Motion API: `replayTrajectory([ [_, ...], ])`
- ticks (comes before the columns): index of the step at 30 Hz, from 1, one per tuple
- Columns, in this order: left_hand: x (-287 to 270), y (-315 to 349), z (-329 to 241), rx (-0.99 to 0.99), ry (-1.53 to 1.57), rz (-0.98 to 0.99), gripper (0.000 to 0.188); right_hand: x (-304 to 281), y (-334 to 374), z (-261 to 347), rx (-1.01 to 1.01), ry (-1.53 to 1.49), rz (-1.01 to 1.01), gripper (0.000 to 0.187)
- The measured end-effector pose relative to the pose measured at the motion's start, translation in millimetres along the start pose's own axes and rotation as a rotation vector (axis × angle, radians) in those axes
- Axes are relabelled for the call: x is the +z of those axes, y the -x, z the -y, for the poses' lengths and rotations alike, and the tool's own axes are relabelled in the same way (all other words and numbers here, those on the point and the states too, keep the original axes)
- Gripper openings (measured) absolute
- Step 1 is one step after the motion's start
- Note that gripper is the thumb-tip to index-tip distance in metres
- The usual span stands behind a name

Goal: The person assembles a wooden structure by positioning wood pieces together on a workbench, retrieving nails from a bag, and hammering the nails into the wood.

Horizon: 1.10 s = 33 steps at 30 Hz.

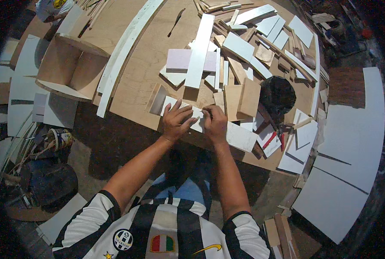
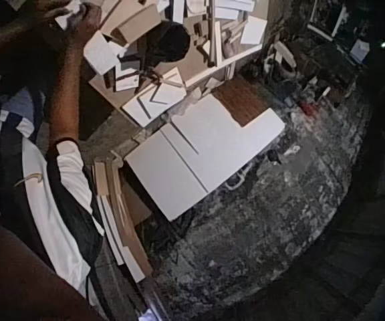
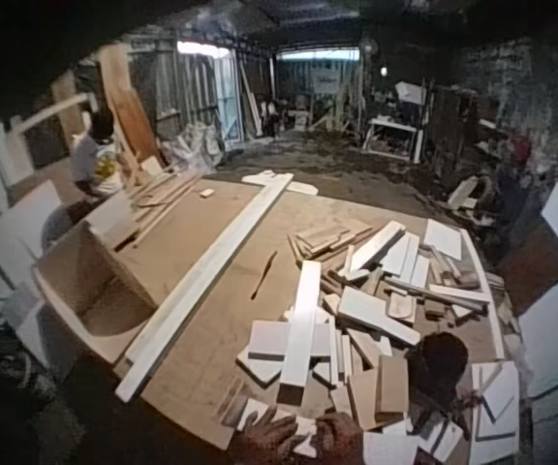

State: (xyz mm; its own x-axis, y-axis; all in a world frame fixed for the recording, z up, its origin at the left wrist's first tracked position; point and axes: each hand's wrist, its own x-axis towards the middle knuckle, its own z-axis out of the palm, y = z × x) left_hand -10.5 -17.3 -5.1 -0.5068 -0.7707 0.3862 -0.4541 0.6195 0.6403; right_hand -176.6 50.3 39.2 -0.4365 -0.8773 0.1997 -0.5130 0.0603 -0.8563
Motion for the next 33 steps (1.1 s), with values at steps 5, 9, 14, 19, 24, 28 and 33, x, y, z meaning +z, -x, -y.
replayTrajectory([
  [5,-2.0,-0.7,-4.8,0.003,-0.039,0.009,0.032,3.3,-2.6,-6.1,-0.038,0.083,0.004,0.006],
  [9,-2.0,-1.7,-6.4,-0.008,-0.015,-0.002,0.031,6.2,-3.8,-6.5,-0.093,0.132,0.012,0.007],
  [14,-5.0,-3.3,-11.8,-0.026,-0.025,0.009,0.033,8.6,-2.9,-9.2,-0.153,0.176,0.004,0.009],
  [19,-7.3,-10.7,-18.1,-0.01,-0.07,0.002,0.034,9.2,-2.3,-8.3,-0.237,0.224,-0.013,0.013],
  [24,-3.1,-26.0,-19.7,-0.005,-0.026,-0.083,0.026,6.9,-3.8,-1.3,-0.303,0.295,-0.008,0.018],
  [28,-0.9,-30.2,-22.5,0.015,-0.063,-0.078,0.02,6.6,-4.5,-2.5,-0.328,0.318,-0.004,0.022],
  [33,2.2,-28.8,-19.9,0.024,-0.047,-0.097,0.016,5.1,-2.4,3.7,-0.266,0.319,0.039,0.018],
])
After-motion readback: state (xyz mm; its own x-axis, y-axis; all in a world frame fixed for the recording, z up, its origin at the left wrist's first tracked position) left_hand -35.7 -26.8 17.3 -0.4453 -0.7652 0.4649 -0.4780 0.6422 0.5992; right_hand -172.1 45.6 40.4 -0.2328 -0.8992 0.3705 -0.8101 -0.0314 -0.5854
